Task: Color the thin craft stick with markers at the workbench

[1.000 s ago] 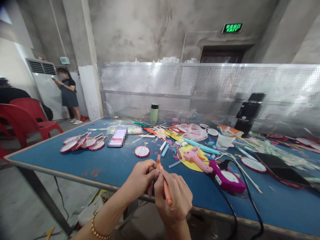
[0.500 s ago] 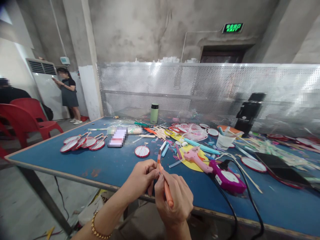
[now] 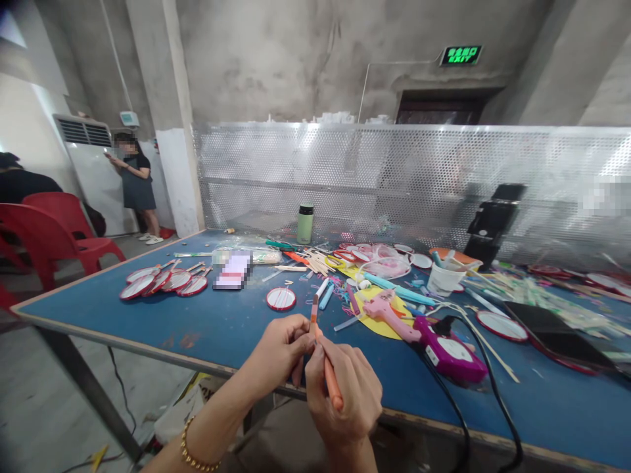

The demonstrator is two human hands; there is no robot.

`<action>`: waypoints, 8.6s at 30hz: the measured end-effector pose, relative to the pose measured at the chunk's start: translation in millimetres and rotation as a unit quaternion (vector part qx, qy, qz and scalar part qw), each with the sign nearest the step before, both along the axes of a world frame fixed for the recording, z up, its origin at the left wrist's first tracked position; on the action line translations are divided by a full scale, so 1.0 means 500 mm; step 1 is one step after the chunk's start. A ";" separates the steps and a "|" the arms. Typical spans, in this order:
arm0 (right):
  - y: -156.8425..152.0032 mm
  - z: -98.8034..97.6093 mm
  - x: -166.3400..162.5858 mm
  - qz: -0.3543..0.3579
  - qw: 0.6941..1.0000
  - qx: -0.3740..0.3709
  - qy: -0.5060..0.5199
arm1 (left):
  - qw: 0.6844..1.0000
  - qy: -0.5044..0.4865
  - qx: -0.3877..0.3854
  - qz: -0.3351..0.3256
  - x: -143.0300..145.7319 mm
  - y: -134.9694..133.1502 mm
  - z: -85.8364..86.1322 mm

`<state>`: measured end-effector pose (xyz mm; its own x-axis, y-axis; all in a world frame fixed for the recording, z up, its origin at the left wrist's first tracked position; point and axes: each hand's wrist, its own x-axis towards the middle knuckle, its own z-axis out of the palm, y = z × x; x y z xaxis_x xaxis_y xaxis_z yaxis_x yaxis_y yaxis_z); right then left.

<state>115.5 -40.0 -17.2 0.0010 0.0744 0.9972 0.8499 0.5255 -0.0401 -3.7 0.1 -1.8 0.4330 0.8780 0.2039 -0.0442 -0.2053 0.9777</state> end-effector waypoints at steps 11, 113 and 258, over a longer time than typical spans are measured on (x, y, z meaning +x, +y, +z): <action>0.001 -0.003 0.001 0.006 1.000 -0.006 0.003 | 1.000 0.000 0.006 -0.004 -0.002 0.001 -0.002; -0.043 0.017 0.017 0.016 0.970 -0.111 0.214 | 0.998 -0.049 -0.043 0.024 0.015 -0.017 0.006; -0.016 0.042 0.036 0.107 0.979 -0.122 0.127 | 0.990 0.054 0.106 0.073 0.015 -0.036 -0.017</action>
